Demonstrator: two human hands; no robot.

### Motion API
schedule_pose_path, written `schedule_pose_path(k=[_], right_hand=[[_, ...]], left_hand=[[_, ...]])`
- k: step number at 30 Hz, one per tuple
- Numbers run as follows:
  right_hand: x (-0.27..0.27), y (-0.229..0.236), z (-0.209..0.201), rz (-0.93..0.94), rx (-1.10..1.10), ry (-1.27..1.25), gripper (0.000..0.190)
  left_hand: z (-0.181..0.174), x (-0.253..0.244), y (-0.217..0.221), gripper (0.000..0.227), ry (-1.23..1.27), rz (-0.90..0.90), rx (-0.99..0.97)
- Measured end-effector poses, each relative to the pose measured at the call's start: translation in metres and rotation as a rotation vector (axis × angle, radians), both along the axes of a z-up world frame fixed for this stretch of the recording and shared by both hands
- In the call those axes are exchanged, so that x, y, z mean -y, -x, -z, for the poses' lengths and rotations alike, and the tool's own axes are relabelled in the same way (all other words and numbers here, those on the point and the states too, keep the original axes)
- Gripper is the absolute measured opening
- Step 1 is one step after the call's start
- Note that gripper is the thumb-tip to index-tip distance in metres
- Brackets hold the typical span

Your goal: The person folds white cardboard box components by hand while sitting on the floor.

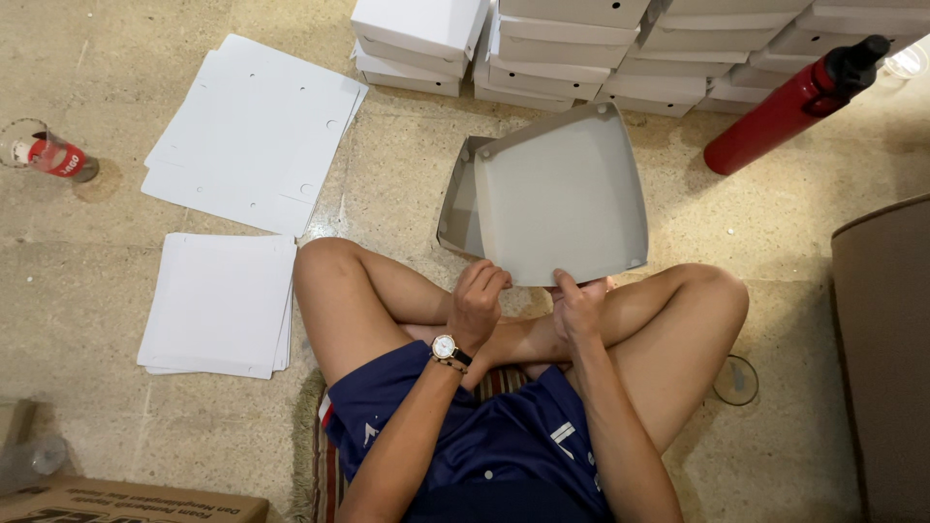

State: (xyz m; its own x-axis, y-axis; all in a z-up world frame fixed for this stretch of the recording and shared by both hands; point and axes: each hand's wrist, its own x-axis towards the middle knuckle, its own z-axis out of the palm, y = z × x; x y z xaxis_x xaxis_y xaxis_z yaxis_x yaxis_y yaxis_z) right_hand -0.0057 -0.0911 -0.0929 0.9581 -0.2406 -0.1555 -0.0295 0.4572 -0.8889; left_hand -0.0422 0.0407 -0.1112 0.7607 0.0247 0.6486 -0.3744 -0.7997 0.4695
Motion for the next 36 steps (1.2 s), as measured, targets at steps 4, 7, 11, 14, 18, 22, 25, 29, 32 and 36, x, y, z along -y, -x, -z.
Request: schedule_pose_path(k=[4,7,11,14,18,22,25,29,32,36], right_hand=[[0.004,-0.004,0.022,0.004,-0.028,0.003,0.055],[0.004,-0.007,0.01,0.044,-0.077,-0.047,0.056],[0.007,-0.006,0.007,0.011,-0.091,-0.066,0.06],[0.01,-0.006,0.013,0.0,-0.091,-0.073,0.06],[0.01,-0.007,0.016,-0.008,-0.076,-0.075,0.061],[0.01,-0.005,0.025,-0.012,-0.037,-0.045,0.061],[0.006,-0.002,0.017,-0.014,-0.026,-0.015,0.06],[0.004,-0.002,0.016,-0.028,-0.011,-0.026,0.055],[0.003,0.0,-0.001,-0.039,-0.03,-0.042,0.052],[0.005,0.0,-0.013,-0.032,-0.052,-0.095,0.047]], left_hand=[[-0.007,-0.002,0.001,0.01,0.001,0.008,-0.017],[-0.022,-0.001,0.002,0.005,-0.006,0.007,-0.002],[-0.023,-0.001,0.002,0.007,0.036,0.022,-0.004],[-0.028,0.0,0.003,0.007,0.046,0.031,-0.011],[-0.022,0.0,0.001,0.009,0.058,0.038,0.002],[-0.018,0.0,0.002,0.01,0.069,0.04,0.004],[-0.013,-0.001,0.002,0.012,0.083,0.046,-0.001],[-0.009,-0.003,0.001,0.013,0.086,0.046,-0.044],[-0.013,-0.004,0.002,0.012,0.088,0.037,-0.054],[-0.022,-0.004,0.002,0.01,0.149,0.046,-0.089]])
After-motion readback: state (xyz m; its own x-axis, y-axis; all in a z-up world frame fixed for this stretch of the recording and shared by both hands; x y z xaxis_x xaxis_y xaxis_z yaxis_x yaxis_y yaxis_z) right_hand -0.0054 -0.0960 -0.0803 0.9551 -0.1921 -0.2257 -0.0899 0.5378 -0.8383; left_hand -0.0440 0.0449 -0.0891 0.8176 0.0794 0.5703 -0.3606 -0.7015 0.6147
